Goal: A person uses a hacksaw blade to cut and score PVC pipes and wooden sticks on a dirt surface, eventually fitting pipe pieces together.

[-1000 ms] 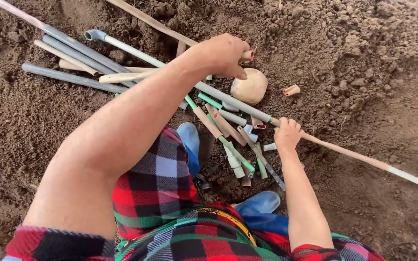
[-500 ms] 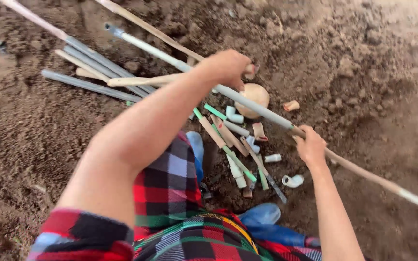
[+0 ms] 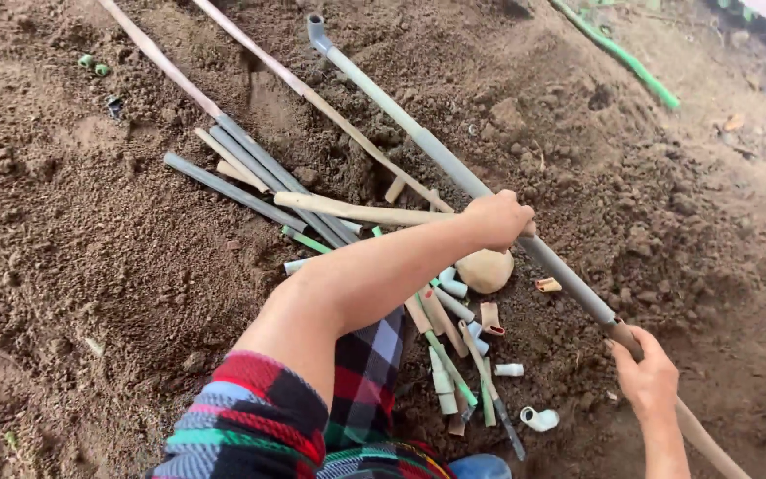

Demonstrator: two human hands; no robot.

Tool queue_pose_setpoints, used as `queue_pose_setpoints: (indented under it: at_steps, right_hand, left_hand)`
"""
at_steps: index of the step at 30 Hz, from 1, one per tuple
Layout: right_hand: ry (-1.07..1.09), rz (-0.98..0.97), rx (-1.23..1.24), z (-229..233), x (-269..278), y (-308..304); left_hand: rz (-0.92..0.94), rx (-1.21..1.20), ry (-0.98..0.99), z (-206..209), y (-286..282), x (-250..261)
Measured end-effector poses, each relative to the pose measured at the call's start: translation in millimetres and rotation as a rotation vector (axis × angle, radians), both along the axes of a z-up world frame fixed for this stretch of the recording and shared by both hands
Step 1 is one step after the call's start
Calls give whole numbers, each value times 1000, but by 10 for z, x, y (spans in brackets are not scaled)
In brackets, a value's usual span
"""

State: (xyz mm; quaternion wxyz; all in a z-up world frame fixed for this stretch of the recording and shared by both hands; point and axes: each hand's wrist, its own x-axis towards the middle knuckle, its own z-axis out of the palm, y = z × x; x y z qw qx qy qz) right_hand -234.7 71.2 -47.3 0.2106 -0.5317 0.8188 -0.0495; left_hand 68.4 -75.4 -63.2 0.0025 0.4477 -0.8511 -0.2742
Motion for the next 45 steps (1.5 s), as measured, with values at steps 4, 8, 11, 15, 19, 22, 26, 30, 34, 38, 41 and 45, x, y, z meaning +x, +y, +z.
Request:
queue_pose_setpoints:
  at_steps: [4,8,11,15,19,22,26,30,34,38,41,45]
  right_hand:
    - [-16,55,-66,29,3,124]
    - [-70,19,-82,76,46,223]
    - [-69,31,-80,56,65,234]
    - [-89,72,-107,-21,52,249]
    - [-84,76,-112,-125,43,227]
    - [-64,42,-49,-140,75,224]
    - [-59,74,-57,-342,-65,220]
    - [-70,26,-49,-543,-96,219]
    - [-50,70,-17,-599,46,179]
    - [-69,54,18,-814,23,114]
    - [-56,67,9,-988,-24,74]
    - [-41,63,27,-1021,-26,12]
  left_hand:
    - [137,39,2,162,-31,212]
    - [76,45,-101,231,-44,334]
    - [34,10,-177,234,-58,351]
    - [1,-36,-267,243,-73,309]
    - [-34,-70,-318,411,-33,374]
    - [33,-30,-312,547,2,486]
    - [74,-10,-427,616,-95,701]
    - [388,-377,-355,69,-214,1065]
    - [473,-351,-329,-142,-380,1562]
    - [572,-337,-268,-305,-401,1867]
    - [642,-337,-265,-223,-370,1963]
    - [803,-313,-149,-32,-295,2087]
